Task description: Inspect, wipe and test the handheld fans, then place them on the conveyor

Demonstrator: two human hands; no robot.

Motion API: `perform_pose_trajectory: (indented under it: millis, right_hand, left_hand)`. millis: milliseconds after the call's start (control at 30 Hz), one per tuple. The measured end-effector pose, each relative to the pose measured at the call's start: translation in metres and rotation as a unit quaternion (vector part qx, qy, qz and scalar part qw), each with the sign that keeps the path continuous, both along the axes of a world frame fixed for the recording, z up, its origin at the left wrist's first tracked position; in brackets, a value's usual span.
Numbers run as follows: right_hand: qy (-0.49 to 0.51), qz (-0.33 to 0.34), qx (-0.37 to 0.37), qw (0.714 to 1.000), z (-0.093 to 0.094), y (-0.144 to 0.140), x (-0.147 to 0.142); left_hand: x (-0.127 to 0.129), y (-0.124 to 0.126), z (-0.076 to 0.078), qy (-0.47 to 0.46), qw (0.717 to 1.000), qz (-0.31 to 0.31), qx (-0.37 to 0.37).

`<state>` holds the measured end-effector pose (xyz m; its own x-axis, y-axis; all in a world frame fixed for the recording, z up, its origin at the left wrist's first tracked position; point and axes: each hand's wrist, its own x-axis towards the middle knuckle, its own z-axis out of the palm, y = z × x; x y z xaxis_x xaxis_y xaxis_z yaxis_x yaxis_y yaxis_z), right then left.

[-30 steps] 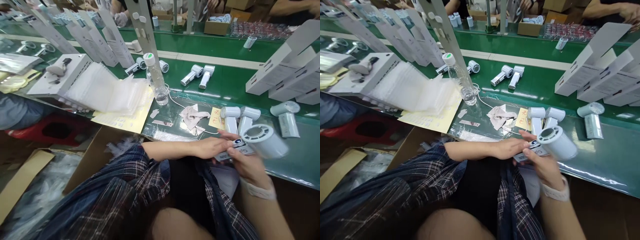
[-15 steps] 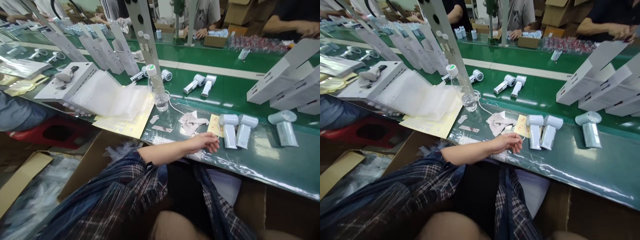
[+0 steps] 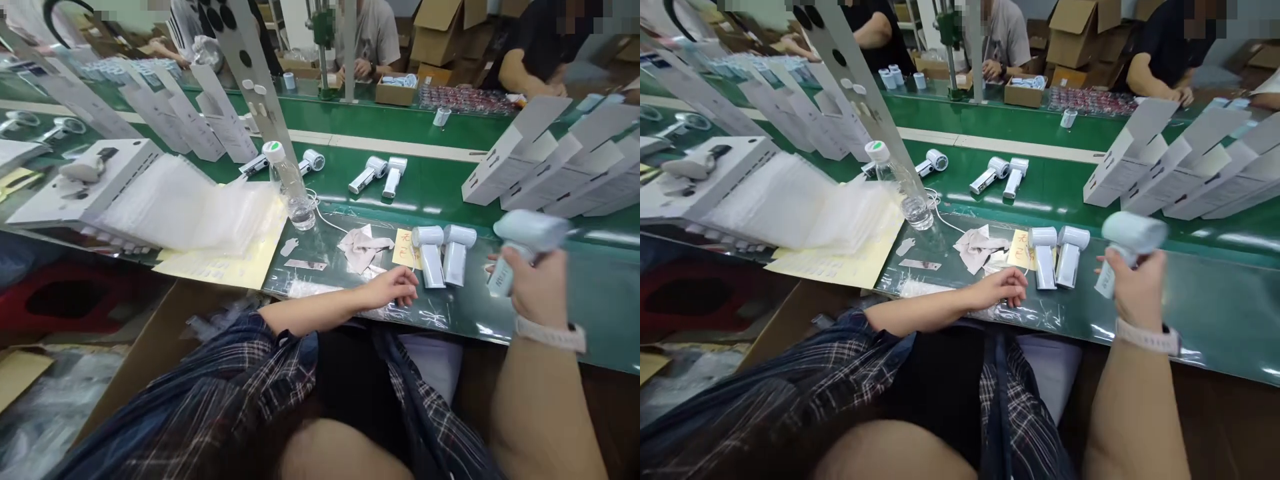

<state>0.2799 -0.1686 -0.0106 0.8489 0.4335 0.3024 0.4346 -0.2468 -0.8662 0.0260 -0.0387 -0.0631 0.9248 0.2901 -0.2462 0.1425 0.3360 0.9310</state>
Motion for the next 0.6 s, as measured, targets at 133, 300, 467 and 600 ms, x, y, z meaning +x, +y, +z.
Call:
perform_pose_trajectory:
  millis: [133, 300, 467, 600]
  right_hand:
    - [-0.064, -0.034, -0.122, 0.99, -0.01, 0.028, 0.061]
    - [-0.166, -0.044, -0.124, 0.977, -0.015, 0.024, 0.045]
    - [-0.217, 0.081, -0.13, 0.964, -0.039, 0.017, -0.057]
    - [-0.261, 0.134, -0.168, 0.941, -0.052, 0.039, -0.12]
  left_hand:
    - [-0.025, 0.013, 0.049, -0.028, 0.984, -0.145, 0.101]
    - [-0.017, 0.103, 0.12, 0.029, 0.923, -0.185, 0.336]
    - [0.043, 0.214, 0.115, 0.228, 0.87, 0.117, 0.421]
    - [0.09, 0.249, 0.078, 0.312, 0.831, 0.135, 0.441]
